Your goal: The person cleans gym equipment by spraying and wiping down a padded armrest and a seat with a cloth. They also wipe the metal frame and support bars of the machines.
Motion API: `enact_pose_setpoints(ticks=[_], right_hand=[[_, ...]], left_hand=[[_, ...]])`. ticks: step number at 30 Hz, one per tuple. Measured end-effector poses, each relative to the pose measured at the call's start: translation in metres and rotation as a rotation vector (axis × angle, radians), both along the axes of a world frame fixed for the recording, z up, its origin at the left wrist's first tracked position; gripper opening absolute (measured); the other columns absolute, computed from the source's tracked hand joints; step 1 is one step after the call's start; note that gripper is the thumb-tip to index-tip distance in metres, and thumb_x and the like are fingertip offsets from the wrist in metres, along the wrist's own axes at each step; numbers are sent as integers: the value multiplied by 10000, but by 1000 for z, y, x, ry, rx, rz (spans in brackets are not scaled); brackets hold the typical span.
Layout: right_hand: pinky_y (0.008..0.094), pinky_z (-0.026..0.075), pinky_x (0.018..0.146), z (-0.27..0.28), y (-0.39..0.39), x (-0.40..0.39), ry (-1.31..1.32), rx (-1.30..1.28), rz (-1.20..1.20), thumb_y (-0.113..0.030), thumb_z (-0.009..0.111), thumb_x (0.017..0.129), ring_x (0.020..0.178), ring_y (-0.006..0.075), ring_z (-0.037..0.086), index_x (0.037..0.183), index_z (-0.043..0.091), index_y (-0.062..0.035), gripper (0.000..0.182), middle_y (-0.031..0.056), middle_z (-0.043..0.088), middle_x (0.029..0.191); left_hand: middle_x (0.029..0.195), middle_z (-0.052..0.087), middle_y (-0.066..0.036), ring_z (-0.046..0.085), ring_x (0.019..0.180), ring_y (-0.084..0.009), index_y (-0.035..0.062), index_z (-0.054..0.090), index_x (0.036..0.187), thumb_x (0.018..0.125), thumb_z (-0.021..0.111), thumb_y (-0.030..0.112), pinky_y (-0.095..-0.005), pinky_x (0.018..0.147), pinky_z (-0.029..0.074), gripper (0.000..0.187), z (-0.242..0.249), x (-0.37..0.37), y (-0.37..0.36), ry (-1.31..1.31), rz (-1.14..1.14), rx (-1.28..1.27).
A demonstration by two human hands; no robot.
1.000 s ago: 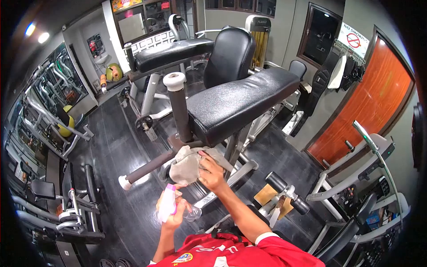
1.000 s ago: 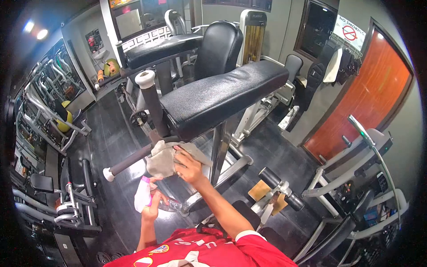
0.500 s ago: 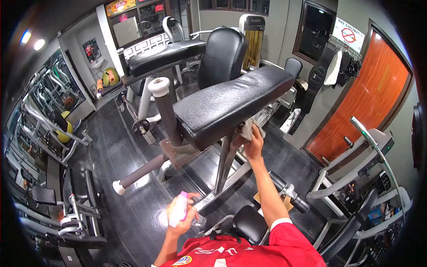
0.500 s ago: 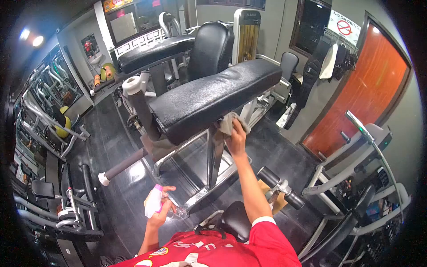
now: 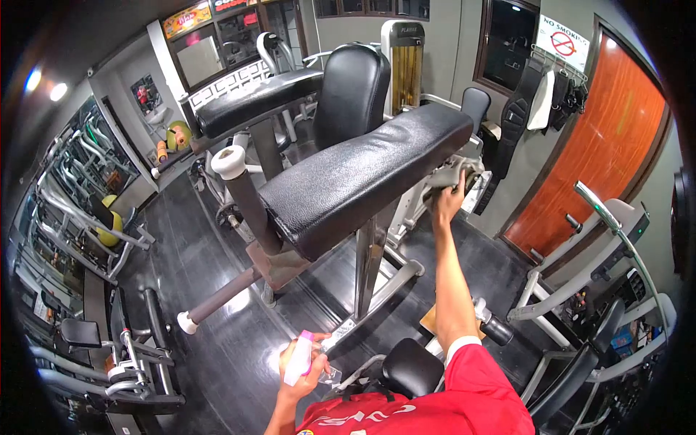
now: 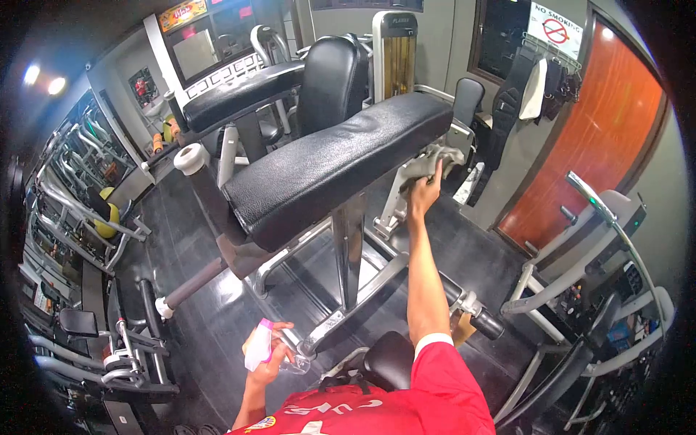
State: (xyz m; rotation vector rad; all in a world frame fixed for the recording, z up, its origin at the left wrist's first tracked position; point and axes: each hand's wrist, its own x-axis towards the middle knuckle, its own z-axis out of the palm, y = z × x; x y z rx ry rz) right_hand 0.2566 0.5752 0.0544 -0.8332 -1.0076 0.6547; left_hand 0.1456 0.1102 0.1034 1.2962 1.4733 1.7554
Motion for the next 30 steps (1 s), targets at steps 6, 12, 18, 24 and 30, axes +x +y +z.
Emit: enact_pose_setpoints(ticks=[6,12,18,24,30], right_hand=[[271,326,981,35,-68,-37,-33,-37,58,80,357,761,1179,247,477,1336,422,-41,592,173,494,1297],[312,167,1092,46,-229,-79,-46,-53,250,111,325,714,1306,247,324,1340,379,19,634,159,392,1385],[291,227,1066,50,-304,-67,24,-53,685,127,323,674,1276,219,377,1353,359,25,688,166,422,1364],[289,361,981,75,-267,-9,642,-388,731,4,410,871,1148,148,469,1322,413,-46,454,93,471,1274],[388,220,1080,93,-235,-26,-63,272,279,32,430,791,1306,290,311,1367,363,-53,585,158,327,1400]], left_hand=[[1044,608,-237,626,544,-161,-27,472,955,811,586,-17,-262,477,499,183,-3,2,4,-79,3,-31],[918,642,-227,631,550,-169,-34,481,969,814,582,-11,-272,473,499,186,6,0,5,-1,56,39],[874,651,-213,625,532,-168,-46,482,951,812,557,-14,-265,469,498,161,12,-2,0,-53,47,102],[871,656,-195,620,524,-161,-39,488,950,816,571,-4,-257,449,488,161,1,-7,2,34,-43,14],[866,655,-198,618,523,-150,-49,494,939,822,587,16,-253,456,488,163,7,-1,7,-94,-58,24]])
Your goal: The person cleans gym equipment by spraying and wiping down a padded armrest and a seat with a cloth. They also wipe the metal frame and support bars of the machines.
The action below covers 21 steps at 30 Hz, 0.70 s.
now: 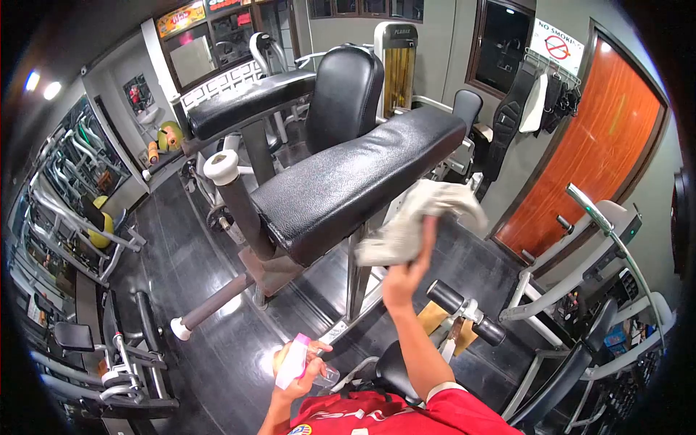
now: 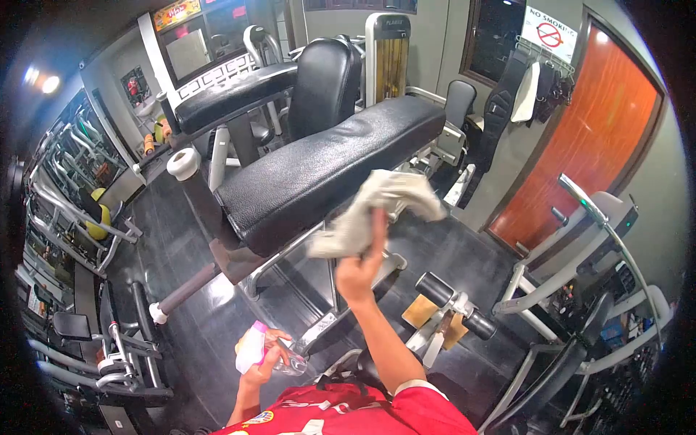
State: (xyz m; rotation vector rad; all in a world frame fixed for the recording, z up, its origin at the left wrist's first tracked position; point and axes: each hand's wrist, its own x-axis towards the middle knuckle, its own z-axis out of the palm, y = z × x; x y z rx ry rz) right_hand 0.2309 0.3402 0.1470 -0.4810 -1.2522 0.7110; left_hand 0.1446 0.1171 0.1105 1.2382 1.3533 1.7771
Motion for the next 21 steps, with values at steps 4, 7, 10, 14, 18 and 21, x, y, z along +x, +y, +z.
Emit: enact_pose_setpoints(ticks=[4,7,10,14,18,21], right_hand=[[436,265,1048,-11,13,-36,-498,136,-177,84,425,645,1243,459,340,1274,446,38,631,286,348,1339],[451,411,888,-17,44,-28,-490,200,-299,48,500,658,1029,458,510,1245,474,49,587,294,512,1117],[420,439,872,-12,94,-2,-410,4,-298,48,509,691,1027,408,546,1241,490,16,551,271,541,1117],[376,442,881,-15,176,30,-416,88,-432,57,501,705,1030,382,560,1198,518,34,493,235,574,1116],[369,459,836,2,252,55,-398,-48,-435,27,493,764,969,359,604,1271,479,-19,510,242,591,1081],[387,447,819,9,300,68,-457,-70,-490,74,493,734,946,379,597,1300,460,-57,582,268,589,1024]], left_hand=[[860,653,-203,619,525,-149,-54,496,913,822,596,24,-253,462,489,156,-4,1,8,16,-26,-19],[890,621,-242,631,555,-201,-33,474,993,832,554,26,-285,475,501,189,-2,2,16,156,-97,-40],[865,657,-199,628,537,-140,-41,494,892,809,606,9,-246,467,485,148,-4,6,17,99,-32,-15],[872,664,-183,628,537,-132,-33,490,919,798,602,-8,-239,468,480,167,-5,5,19,111,-53,-69],[880,664,-182,625,532,-137,-25,490,948,794,586,-27,-241,477,482,181,0,7,21,154,-40,-64],[882,655,-210,625,536,-145,-20,494,967,799,576,-38,-252,486,491,187,-8,6,18,112,-29,-51]])
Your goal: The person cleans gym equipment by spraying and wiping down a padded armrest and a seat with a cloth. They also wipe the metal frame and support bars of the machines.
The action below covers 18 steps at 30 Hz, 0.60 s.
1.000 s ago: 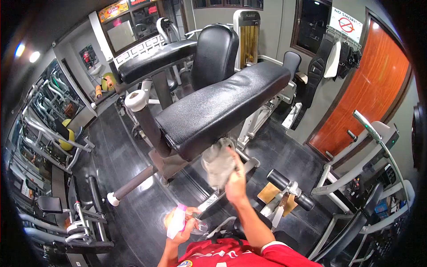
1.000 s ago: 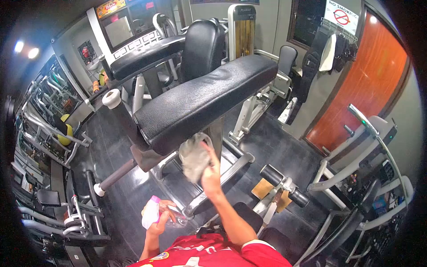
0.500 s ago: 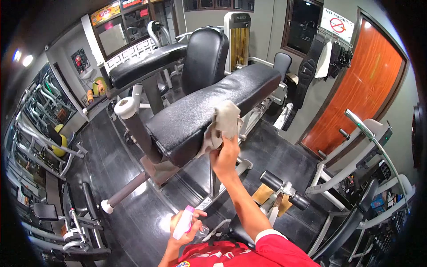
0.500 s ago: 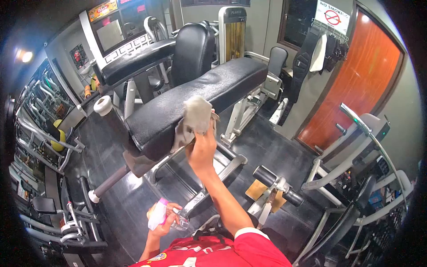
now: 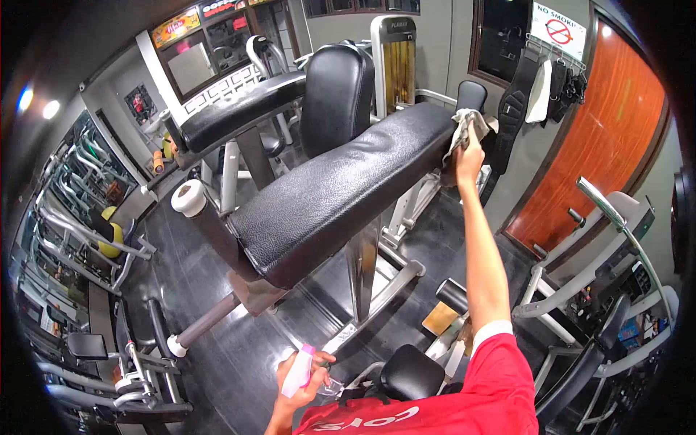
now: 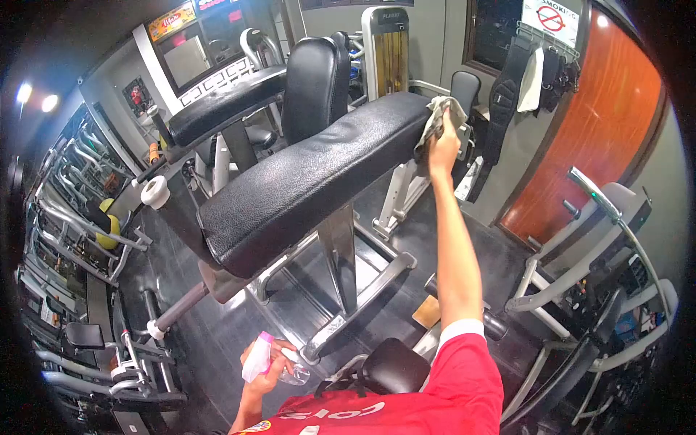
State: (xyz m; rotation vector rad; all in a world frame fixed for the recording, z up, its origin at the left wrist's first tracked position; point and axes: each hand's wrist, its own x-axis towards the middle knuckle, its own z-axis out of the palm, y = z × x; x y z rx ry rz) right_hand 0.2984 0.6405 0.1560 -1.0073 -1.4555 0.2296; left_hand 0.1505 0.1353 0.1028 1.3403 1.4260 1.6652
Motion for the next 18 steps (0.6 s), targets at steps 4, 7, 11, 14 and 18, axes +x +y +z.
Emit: enact_pose_setpoints(ticks=[4,7,11,14,18], right_hand=[[385,460,771,-28,65,24,-26,-268,-77,-93,585,730,908,351,622,1302,484,-182,587,250,611,1001],[362,465,772,-35,70,22,-33,-269,-88,-108,566,734,883,322,632,1272,521,-236,555,213,634,1004],[254,426,646,-11,8,4,168,-77,1,8,423,769,643,119,498,1242,561,-185,529,88,658,896],[317,420,918,5,-60,-17,182,12,108,75,432,679,1052,275,593,1224,565,-117,593,189,610,1115],[309,384,970,-1,-157,-41,150,9,253,131,406,637,1122,275,549,1221,541,-25,619,184,580,1179]], left_hand=[[872,649,-227,627,545,-152,-28,491,958,801,572,-44,-260,494,499,177,2,2,-3,-24,14,-58],[861,651,-221,630,549,-153,-31,487,947,800,577,-43,-259,491,496,173,0,5,-6,-50,30,-31],[862,656,-208,630,550,-140,-32,485,931,787,590,-48,-240,483,484,179,-1,2,-7,-3,49,-27],[863,662,-188,631,552,-133,-31,486,939,781,588,-54,-234,484,483,190,-3,1,-5,-55,29,-76],[872,666,-171,631,552,-124,-22,495,938,781,594,-49,-234,482,483,188,0,5,3,-15,5,-90]])
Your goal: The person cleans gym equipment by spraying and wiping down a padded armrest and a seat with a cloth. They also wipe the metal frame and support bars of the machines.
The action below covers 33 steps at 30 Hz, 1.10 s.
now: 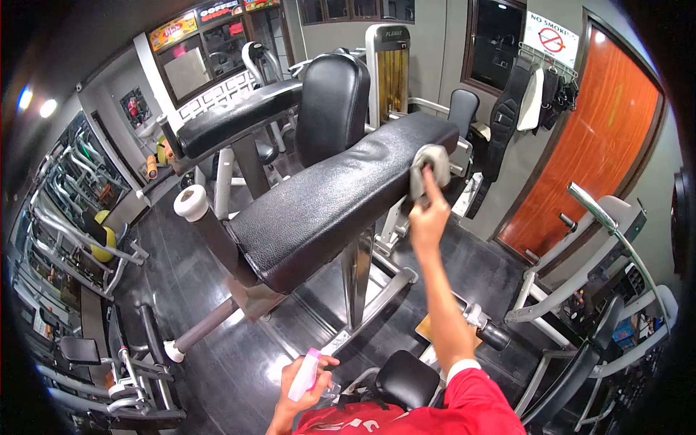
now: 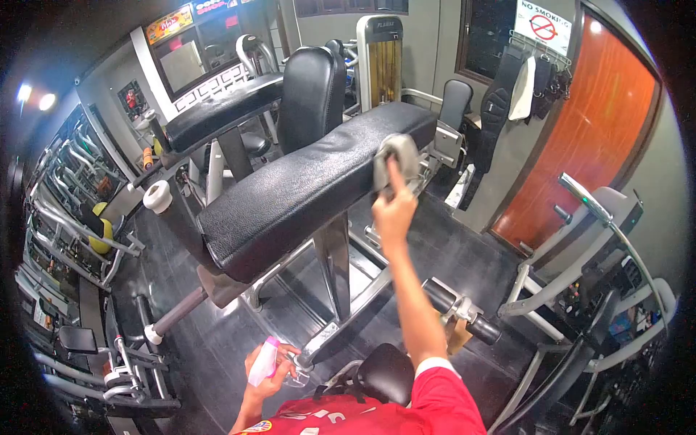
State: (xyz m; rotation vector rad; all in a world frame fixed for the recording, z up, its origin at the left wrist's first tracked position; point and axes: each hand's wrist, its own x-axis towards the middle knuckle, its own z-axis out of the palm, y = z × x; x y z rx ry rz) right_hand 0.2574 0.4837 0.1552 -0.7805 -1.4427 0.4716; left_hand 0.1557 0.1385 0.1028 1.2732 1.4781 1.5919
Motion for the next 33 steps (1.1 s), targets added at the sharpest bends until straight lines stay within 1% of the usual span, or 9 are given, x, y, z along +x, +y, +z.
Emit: enact_pose_setpoints(ticks=[3,6,9,14,19,23,27,29,33], right_hand=[[327,388,975,-9,-77,-14,-47,-45,111,103,434,609,1114,317,545,1219,542,-18,631,215,574,1156],[282,334,1005,-20,-121,-9,-160,-78,255,153,388,596,1166,256,514,1198,534,44,629,199,567,1198],[280,349,991,-23,-122,10,124,-240,498,144,405,627,1133,229,524,1200,535,57,594,166,586,1165],[295,387,960,13,-93,7,636,-229,308,180,331,693,1093,209,523,1306,426,17,642,158,499,1249],[300,369,981,7,-119,-54,143,-76,49,156,359,709,1204,230,468,1268,474,24,586,159,515,1271],[362,412,942,-13,-183,-68,64,-77,167,69,502,658,1063,326,577,1090,618,7,452,178,637,1035],[416,523,740,-23,-166,-49,-258,629,440,-89,669,496,892,333,640,614,586,-48,150,128,638,876],[409,517,716,-57,-132,-51,-142,632,265,-14,621,543,868,328,646,718,641,6,178,175,641,974],[334,509,767,-30,-108,-38,-14,-40,20,123,469,624,879,286,647,1097,578,67,489,209,633,975]], left_hand=[[878,668,-160,629,549,-119,-20,503,925,783,602,-44,-235,483,486,174,4,6,6,58,-53,26],[866,668,-163,621,542,-110,-27,503,907,791,608,-34,-236,486,490,156,7,8,7,21,-111,79],[866,667,-167,622,543,-111,-25,497,907,796,607,-22,-234,485,489,156,5,4,4,50,-104,105],[861,664,-182,627,547,-122,-28,485,914,807,601,-5,-237,496,491,159,2,-4,-8,5,-54,71],[852,655,-209,630,548,-139,-29,481,923,814,595,2,-250,502,497,161,-4,-8,-15,5,-41,123],[878,643,-232,635,556,-164,-32,475,930,826,581,9,-267,496,502,154,-2,-11,-18,-76,-24,152],[877,641,-225,631,549,-167,-34,471,924,825,592,15,-265,491,500,163,1,-16,-18,-76,-15,142],[873,642,-220,629,545,-168,-37,469,922,825,597,18,-265,490,500,170,4,-19,-21,-46,-10,125],[876,644,-209,629,545,-167,-48,466,933,831,601,39,-261,478,492,191,-4,-26,-29,-5,17,165]])
